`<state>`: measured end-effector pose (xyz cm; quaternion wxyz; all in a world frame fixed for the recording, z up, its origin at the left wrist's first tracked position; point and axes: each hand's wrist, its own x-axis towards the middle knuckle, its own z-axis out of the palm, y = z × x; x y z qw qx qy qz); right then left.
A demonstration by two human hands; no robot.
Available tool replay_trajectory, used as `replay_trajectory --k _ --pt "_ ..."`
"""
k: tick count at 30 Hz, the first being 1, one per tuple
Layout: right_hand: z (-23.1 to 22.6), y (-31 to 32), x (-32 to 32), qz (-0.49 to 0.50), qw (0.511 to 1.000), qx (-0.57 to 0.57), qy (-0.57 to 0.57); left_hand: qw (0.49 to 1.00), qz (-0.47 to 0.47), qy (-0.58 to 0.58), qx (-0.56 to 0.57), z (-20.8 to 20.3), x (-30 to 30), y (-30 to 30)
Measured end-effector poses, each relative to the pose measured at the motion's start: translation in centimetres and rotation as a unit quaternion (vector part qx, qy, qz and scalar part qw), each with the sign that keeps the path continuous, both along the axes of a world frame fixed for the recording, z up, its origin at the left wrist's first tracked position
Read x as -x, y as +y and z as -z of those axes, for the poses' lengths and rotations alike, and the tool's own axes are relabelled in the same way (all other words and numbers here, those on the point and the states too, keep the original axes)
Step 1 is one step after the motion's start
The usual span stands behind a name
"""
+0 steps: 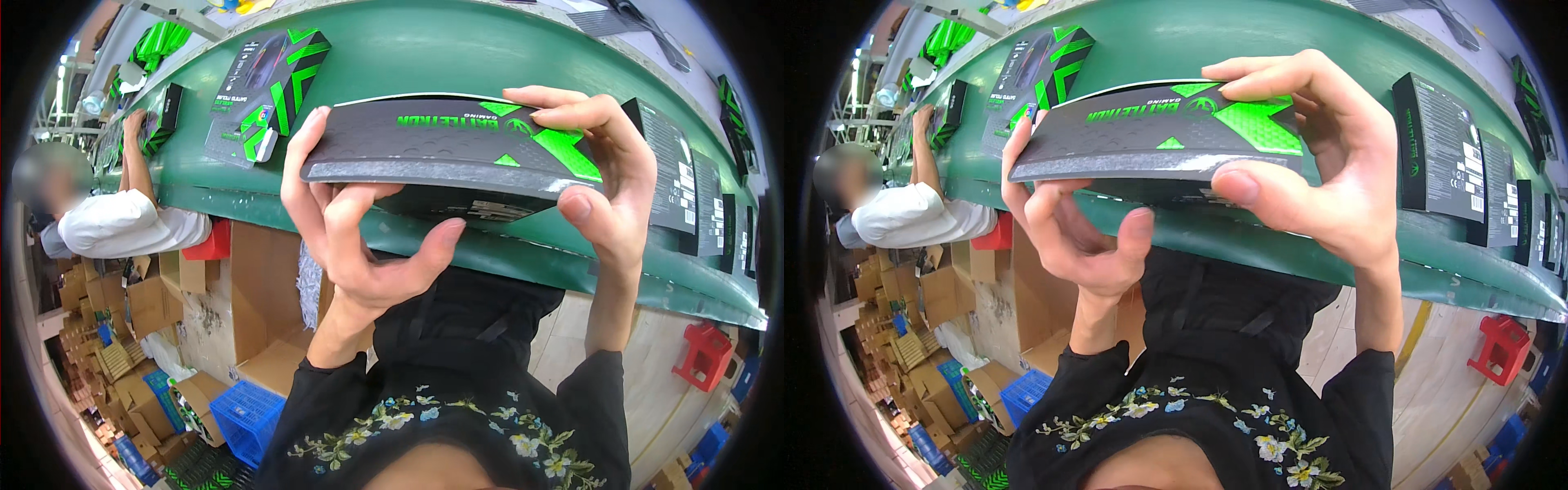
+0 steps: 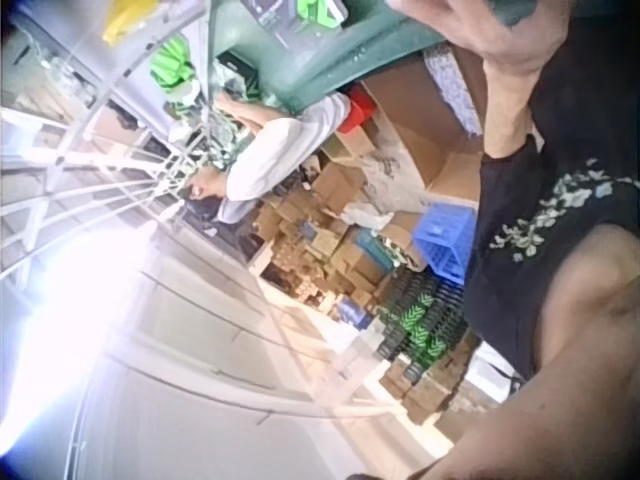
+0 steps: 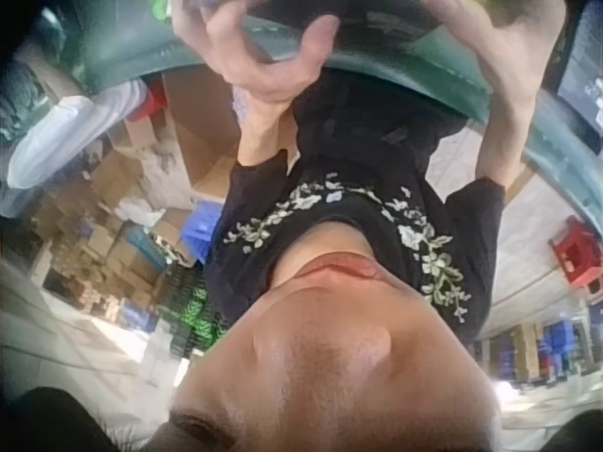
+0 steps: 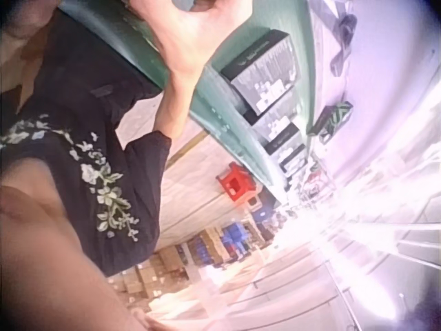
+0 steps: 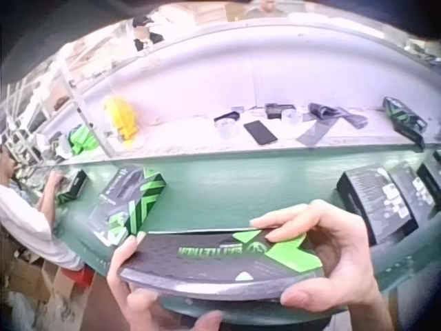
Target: Checking and folding gaming mouse packaging boxes on a conveyor belt.
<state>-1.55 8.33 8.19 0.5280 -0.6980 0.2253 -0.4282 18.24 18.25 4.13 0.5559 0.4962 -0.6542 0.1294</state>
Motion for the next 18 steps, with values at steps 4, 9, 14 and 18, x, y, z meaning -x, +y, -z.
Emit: replay_trajectory --k 4,9,14,18 --pt "0.2 -0.1 0.3 -0.010 1.000 0.003 0.014 0.997 -0.009 0.030 -0.067 -0.9 0.5 0.5" --pt "0.4 -0.1 0.5 0.018 0.999 0.051 0.004 0.993 0.037 0.092 -0.065 -0.5 0.8 0.4" --pt "1.5 -0.5 0.7 0.031 0.989 0.142 0.015 0.987 0.088 0.133 0.024 0.7 0.2 -0.3" --pt "2.3 -0.9 1.0 0.028 0.967 0.250 0.032 0.979 0.134 0.151 0.026 1.0 -0.9 0.1"
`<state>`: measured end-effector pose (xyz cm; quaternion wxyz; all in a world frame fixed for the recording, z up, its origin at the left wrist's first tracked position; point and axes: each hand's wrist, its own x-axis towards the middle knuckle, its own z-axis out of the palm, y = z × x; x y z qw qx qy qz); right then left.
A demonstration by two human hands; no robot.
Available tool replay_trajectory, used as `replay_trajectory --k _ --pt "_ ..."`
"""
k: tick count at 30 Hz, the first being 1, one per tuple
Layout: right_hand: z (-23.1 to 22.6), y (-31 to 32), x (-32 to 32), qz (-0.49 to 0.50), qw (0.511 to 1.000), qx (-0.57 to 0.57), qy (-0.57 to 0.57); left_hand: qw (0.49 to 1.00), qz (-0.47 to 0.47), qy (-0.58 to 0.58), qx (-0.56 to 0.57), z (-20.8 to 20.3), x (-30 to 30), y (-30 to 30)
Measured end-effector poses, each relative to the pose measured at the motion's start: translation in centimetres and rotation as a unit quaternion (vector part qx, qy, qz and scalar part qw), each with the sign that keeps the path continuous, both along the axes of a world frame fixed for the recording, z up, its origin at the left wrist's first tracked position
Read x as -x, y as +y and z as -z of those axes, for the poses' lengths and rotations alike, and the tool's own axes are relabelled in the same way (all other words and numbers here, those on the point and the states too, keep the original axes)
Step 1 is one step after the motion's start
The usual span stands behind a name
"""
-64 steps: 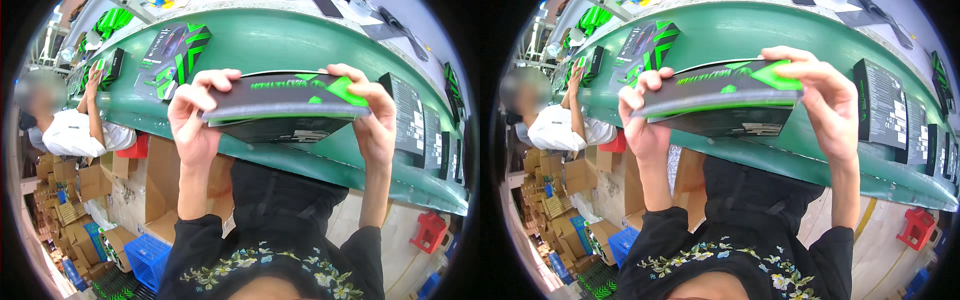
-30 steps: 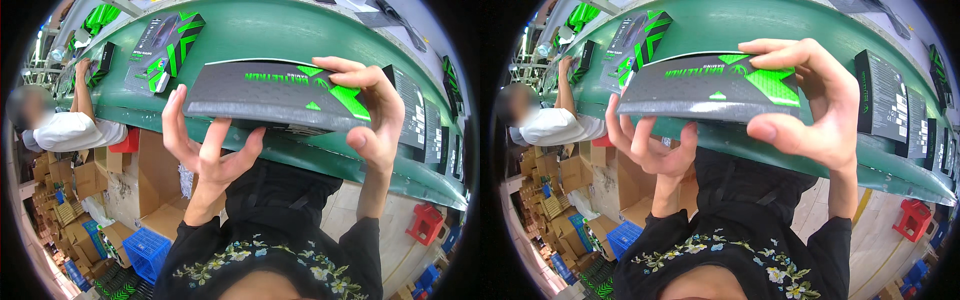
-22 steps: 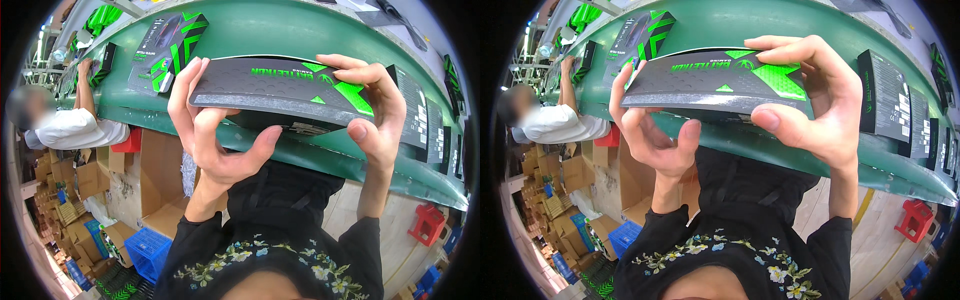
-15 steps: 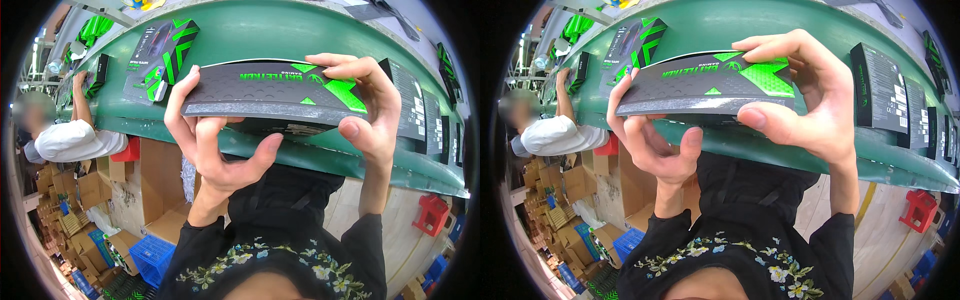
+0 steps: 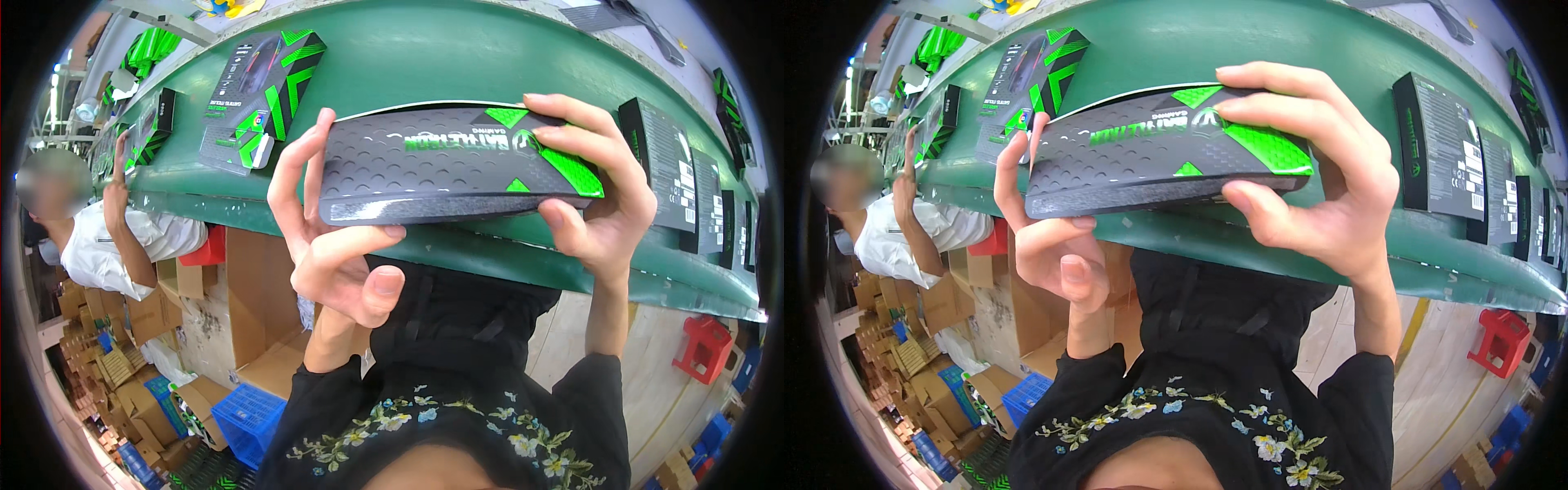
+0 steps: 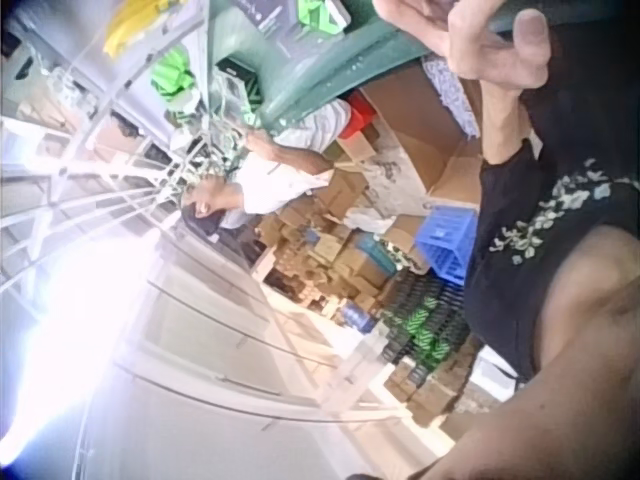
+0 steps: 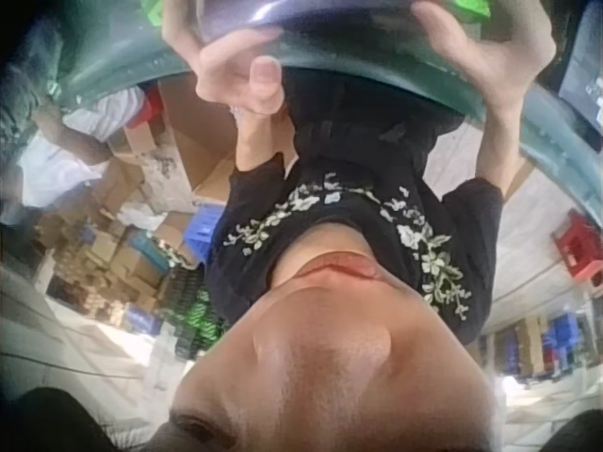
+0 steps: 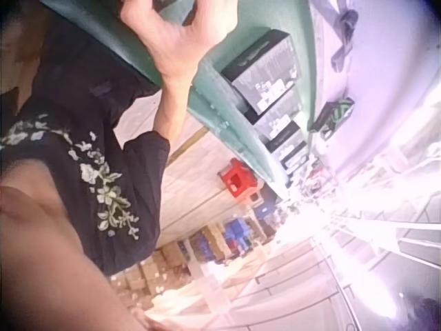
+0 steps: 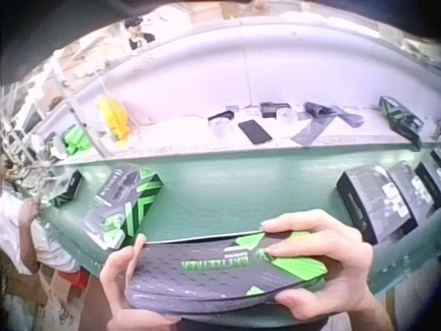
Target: Checking and folding gaming mouse packaging boxes on a conveyor belt.
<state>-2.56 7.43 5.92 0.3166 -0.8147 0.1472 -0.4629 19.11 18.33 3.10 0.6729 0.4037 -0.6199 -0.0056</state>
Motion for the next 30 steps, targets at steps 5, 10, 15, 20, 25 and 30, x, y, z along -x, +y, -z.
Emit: replay_trajectory --k 5,10,15,20,25,30 --pt "0.2 -0.2 0.0 -0.006 0.999 0.020 -0.040 0.995 0.048 0.092 -0.001 -0.5 0.0 -0.1" --pt "0.2 -0.3 0.5 -0.027 0.999 -0.010 -0.035 0.987 0.094 0.133 -0.008 -0.5 -0.6 0.2" --pt "-0.7 -0.2 1.7 -0.084 0.996 -0.026 0.011 0.964 0.206 0.073 -0.150 -2.7 -3.4 -0.4" --pt "-3.3 -0.1 2.8 -0.084 0.986 -0.001 0.146 0.942 0.193 -0.201 -0.188 -6.5 -5.7 -1.7" --pt "-2.6 1.3 1.6 0.046 0.986 0.100 0.127 0.947 0.099 -0.286 -0.109 -5.5 -4.8 -1.6" --pt "-1.1 2.3 -0.6 0.113 0.988 0.109 0.012 0.993 0.018 -0.112 0.009 -2.2 -2.7 -2.0"
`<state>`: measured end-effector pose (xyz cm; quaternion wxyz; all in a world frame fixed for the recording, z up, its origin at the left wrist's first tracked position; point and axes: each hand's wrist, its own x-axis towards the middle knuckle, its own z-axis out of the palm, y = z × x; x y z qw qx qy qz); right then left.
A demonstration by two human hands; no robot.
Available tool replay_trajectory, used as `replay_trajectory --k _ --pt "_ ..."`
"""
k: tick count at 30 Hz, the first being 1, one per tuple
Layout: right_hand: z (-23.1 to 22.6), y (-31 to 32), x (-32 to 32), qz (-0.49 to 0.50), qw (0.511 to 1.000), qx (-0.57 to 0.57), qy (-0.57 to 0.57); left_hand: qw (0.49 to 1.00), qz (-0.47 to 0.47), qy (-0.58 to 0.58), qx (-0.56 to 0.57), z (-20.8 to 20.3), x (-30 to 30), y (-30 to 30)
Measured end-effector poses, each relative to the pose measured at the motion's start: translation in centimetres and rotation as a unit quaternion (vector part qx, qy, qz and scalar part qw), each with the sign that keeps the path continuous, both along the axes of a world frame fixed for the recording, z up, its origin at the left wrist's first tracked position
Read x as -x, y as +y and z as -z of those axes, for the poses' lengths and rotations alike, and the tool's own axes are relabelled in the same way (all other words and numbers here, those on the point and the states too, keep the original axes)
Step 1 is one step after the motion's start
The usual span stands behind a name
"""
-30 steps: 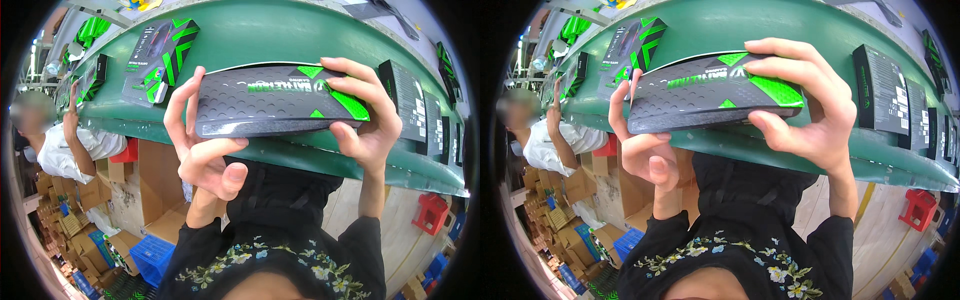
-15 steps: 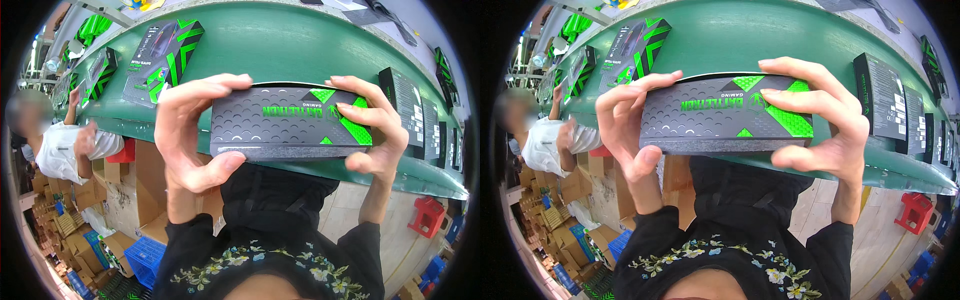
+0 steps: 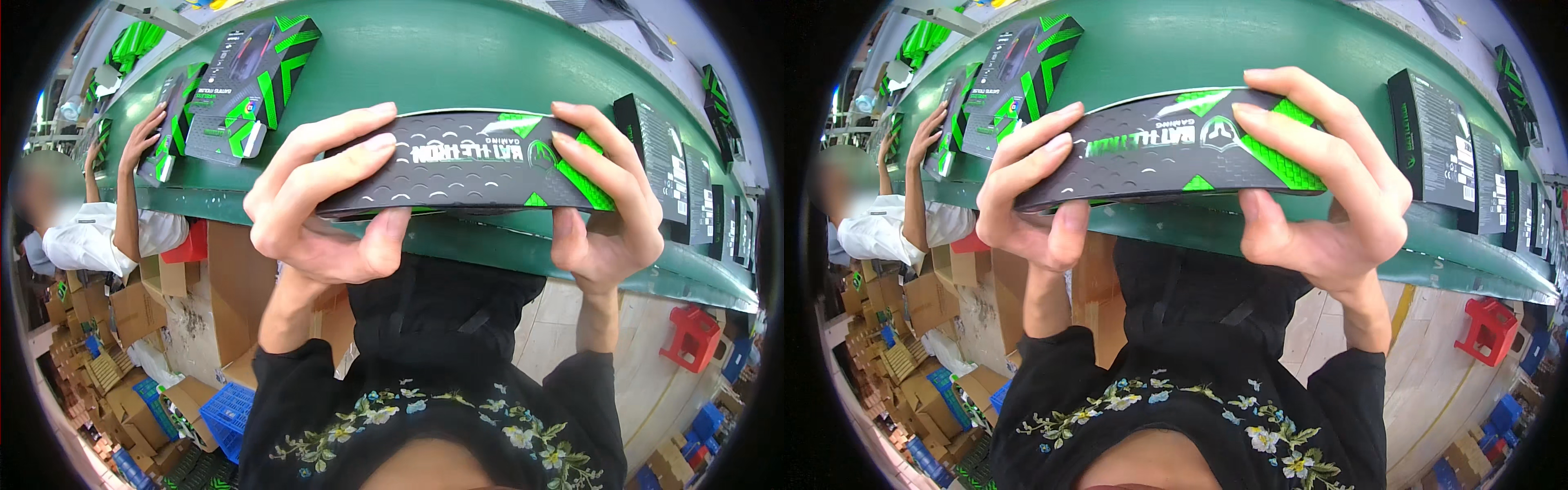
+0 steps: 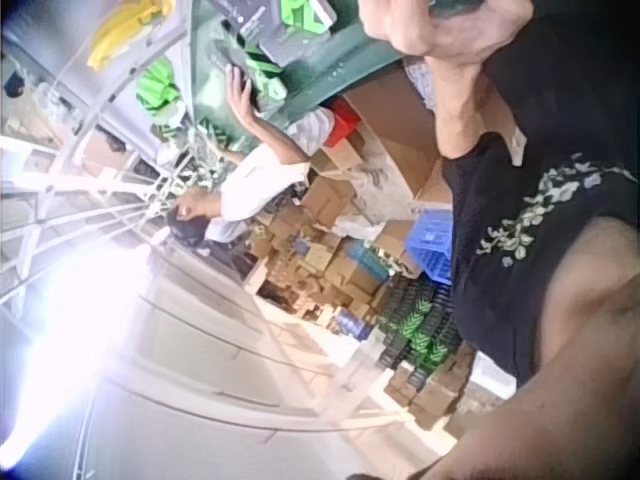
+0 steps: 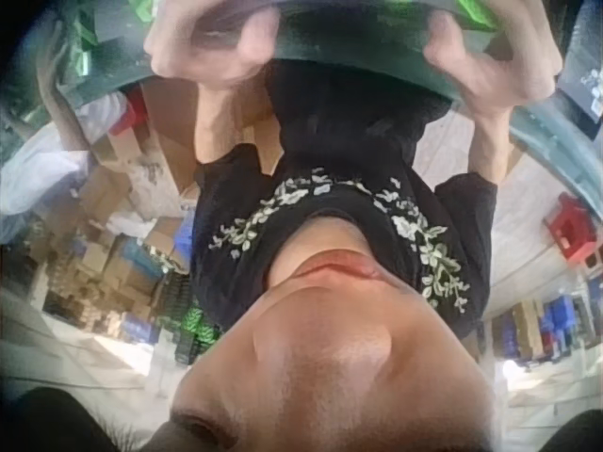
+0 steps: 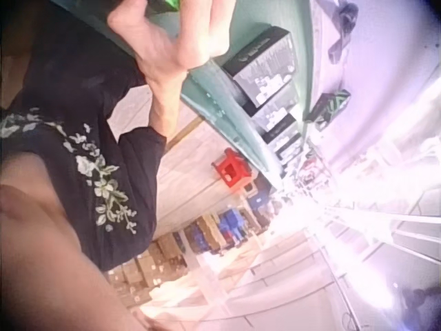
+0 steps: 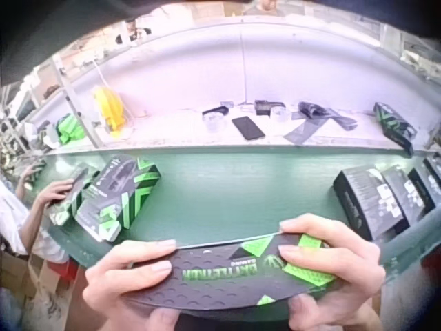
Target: Checking and folding gaming mouse packaging boxes on a conveyor belt.
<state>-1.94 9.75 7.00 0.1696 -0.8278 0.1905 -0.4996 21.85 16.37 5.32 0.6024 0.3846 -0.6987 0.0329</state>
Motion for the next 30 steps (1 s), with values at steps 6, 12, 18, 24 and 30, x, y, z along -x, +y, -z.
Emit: replay_trajectory --k 6,12,18,24,30 --pt "3.0 0.2 -1.0 0.061 0.991 0.000 -0.118 0.994 -0.083 0.063 0.018 1.7 3.8 0.2" --pt "3.1 2.2 -1.6 0.061 0.981 -0.088 -0.164 0.981 -0.018 0.180 -0.070 1.6 4.6 1.6" --pt "2.4 3.1 -0.3 0.034 0.970 -0.191 -0.143 0.943 0.106 0.283 -0.140 1.4 4.4 1.6" --pt "2.0 2.6 1.6 -0.122 0.940 -0.283 -0.144 0.881 0.235 0.374 -0.167 2.4 3.4 2.3" --pt "3.1 2.6 0.3 -0.045 0.924 -0.331 -0.185 0.898 0.285 0.305 -0.139 4.1 1.7 1.5"
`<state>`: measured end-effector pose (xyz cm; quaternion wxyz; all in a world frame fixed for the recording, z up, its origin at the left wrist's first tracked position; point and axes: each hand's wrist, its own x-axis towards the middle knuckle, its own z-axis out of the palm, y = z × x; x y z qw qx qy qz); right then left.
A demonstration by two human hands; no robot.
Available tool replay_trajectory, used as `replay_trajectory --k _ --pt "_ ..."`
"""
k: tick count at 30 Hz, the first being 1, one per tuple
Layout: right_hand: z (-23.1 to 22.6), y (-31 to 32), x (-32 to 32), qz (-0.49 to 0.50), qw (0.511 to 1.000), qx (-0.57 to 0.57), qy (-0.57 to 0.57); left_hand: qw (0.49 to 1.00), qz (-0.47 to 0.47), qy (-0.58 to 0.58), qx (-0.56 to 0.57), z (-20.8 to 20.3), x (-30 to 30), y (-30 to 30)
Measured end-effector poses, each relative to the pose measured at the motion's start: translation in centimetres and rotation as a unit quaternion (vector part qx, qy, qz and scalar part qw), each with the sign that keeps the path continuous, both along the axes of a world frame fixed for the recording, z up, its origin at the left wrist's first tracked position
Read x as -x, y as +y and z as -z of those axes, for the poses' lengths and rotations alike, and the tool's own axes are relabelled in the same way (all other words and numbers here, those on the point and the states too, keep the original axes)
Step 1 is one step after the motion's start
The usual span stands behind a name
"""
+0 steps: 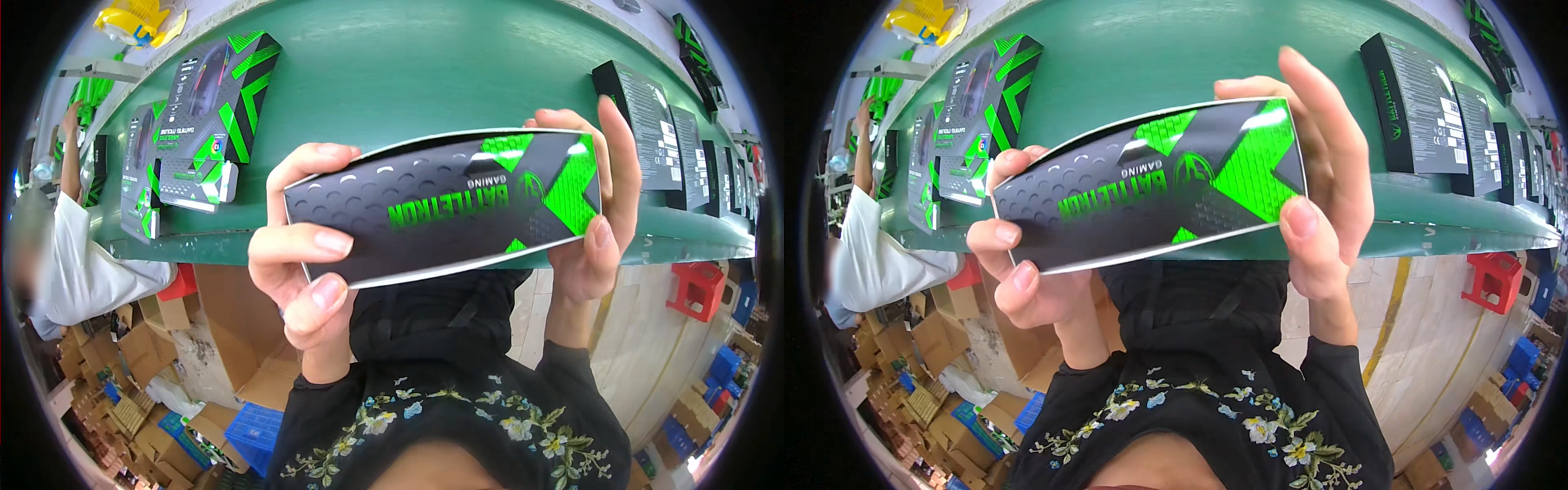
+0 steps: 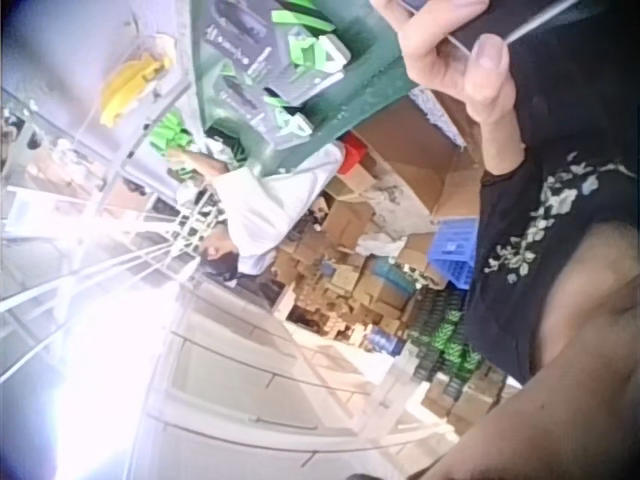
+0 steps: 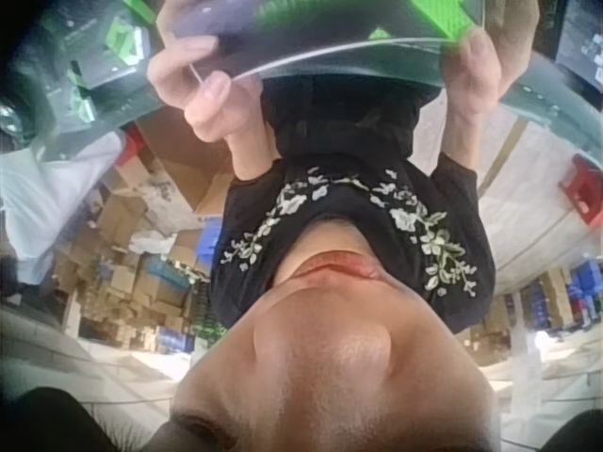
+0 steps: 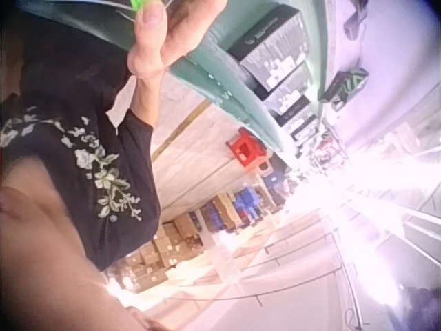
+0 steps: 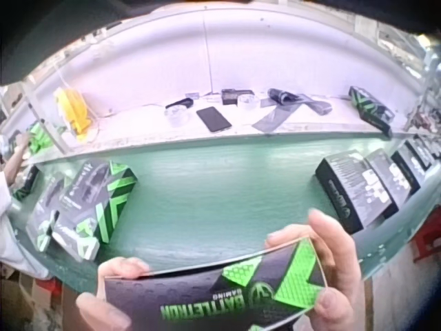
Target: Checking and folding gaming mouse packaging boxes on a conveyor belt.
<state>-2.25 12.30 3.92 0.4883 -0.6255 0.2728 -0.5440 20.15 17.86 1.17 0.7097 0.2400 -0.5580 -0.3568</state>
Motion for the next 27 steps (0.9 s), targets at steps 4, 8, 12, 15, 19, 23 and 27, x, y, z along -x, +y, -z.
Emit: replay_trajectory --k 4,8,12,15,19,23,27 --pt "0.3 -1.1 -1.8 0.051 0.997 -0.053 -0.030 0.984 -0.168 0.043 -0.032 -0.3 2.1 -1.8" --pt "0.1 -2.6 -3.7 0.085 0.996 0.013 -0.007 0.937 -0.303 -0.154 -0.081 -1.9 2.6 -3.2" --pt "0.1 -5.3 -3.4 0.111 0.979 0.122 0.118 0.925 -0.320 -0.183 -0.095 -3.4 2.1 -4.4" --pt "-1.0 -7.5 -0.6 0.156 0.960 0.084 0.216 0.916 -0.292 -0.261 -0.088 -3.7 -1.0 -4.5" --pt "-0.6 -14.5 11.3 0.211 0.880 0.094 0.415 0.777 -0.454 -0.418 -0.125 -2.6 -10.1 -4.9" --pt "-2.1 -13.2 5.6 0.284 0.898 0.123 0.313 0.557 -0.537 -0.555 -0.305 4.2 -24.3 -1.7" --pt "-0.6 -8.2 -3.7 0.015 0.922 0.164 0.349 0.595 -0.503 -0.551 -0.300 4.6 -21.6 -0.8"
